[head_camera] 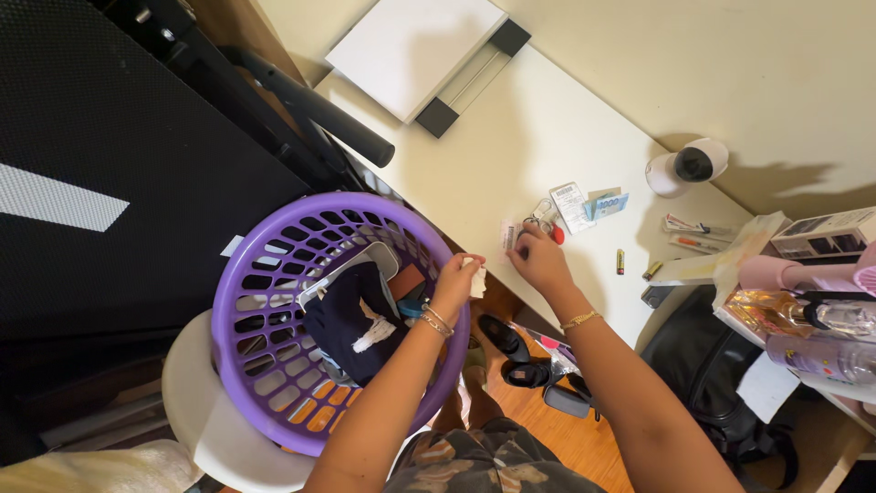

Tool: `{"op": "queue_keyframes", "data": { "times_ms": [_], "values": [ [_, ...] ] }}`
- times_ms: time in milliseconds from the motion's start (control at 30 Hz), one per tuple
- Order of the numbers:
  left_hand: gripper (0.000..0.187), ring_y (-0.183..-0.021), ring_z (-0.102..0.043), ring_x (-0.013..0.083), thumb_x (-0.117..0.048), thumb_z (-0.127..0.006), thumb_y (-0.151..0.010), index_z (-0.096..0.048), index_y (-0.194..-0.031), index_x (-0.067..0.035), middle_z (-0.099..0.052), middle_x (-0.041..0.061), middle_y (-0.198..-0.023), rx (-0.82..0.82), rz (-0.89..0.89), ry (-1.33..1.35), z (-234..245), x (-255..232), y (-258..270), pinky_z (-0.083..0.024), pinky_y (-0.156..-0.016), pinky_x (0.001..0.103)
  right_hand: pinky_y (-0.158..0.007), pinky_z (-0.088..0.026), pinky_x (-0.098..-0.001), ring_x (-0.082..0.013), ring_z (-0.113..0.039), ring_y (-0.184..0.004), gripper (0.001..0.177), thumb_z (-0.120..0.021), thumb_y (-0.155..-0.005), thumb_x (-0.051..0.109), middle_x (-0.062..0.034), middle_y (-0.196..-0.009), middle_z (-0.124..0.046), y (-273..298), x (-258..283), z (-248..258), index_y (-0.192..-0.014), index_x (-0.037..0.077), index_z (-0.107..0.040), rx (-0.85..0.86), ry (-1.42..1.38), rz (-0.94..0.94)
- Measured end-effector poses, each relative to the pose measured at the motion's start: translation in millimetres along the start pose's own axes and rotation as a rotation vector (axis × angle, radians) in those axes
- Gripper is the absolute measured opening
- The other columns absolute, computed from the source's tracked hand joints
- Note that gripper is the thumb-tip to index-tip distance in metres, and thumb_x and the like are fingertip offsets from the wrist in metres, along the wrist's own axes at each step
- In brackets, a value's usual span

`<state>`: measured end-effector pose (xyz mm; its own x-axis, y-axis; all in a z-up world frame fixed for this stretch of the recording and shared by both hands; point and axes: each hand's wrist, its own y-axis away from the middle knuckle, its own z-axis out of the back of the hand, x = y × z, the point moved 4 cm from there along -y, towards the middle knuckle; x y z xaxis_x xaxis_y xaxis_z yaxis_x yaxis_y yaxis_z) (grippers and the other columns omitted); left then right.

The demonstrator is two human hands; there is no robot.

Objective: The person picks up a shirt and a pair of socks from the floor, places them in a laundry basket, and then organizes various items including a lunchbox and shoes on a storage rack.

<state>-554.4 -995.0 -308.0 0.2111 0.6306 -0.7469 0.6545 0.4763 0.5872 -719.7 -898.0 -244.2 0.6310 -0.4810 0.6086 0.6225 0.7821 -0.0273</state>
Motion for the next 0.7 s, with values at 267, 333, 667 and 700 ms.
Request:
{"op": "queue_keyframes", "data": {
  "times_ms": [267, 333, 667, 700],
  "values": [
    [0.022, -0.081, -0.067, 0.0112, -0.021, -0.054, -0.102, -0.062, -0.12, -0.011, -0.072, 0.004, -0.104, 0.043, 0.028, 0.011, -10, -11, 11, -0.057, -0.064, 0.027, -0.085, -0.057, -0.0383, -0.0317, -0.071, -0.096, 0.017, -0.069, -0.083, 0.007, -0.0101, -0.119, -0.07, 9, -30, 31, -0.1, 0.007, -0.069, -0.07, -0.148, -0.119],
    [0.022, -0.08, -0.067, 0.0105, -0.024, -0.053, -0.102, -0.061, -0.12, -0.013, -0.074, 0.003, -0.106, 0.03, 0.062, -0.025, -13, -20, 19, -0.057, -0.063, 0.026, -0.091, -0.056, -0.0405, -0.0356, -0.068, -0.107, 0.019, -0.065, -0.084, 0.002, -0.0121, -0.123, -0.068, 17, -39, 41, -0.102, 0.006, -0.07, -0.165, -0.057, 0.018],
    [0.023, -0.081, -0.067, 0.0096, -0.022, -0.053, -0.104, -0.062, -0.121, -0.01, -0.073, 0.005, -0.108, 0.042, 0.004, 0.028, -10, -20, 27, -0.057, -0.063, 0.027, -0.097, -0.053, -0.0444, -0.0357, -0.065, -0.115, 0.015, -0.066, -0.087, 0.005, -0.0089, -0.136, -0.065, 43, -63, 42, -0.101, 0.01, -0.071, -0.168, 0.107, -0.083],
    [0.023, -0.08, -0.067, 0.0103, -0.022, -0.053, -0.104, -0.062, -0.121, -0.009, -0.073, 0.005, -0.107, 0.031, -0.011, 0.028, -8, -21, 28, -0.057, -0.062, 0.027, -0.102, -0.048, -0.048, -0.0384, -0.059, -0.122, 0.022, -0.069, -0.083, 0.008, -0.0125, -0.135, -0.062, 44, -57, 41, -0.105, 0.01, -0.07, -0.217, 0.203, -0.015]
  ]
}}
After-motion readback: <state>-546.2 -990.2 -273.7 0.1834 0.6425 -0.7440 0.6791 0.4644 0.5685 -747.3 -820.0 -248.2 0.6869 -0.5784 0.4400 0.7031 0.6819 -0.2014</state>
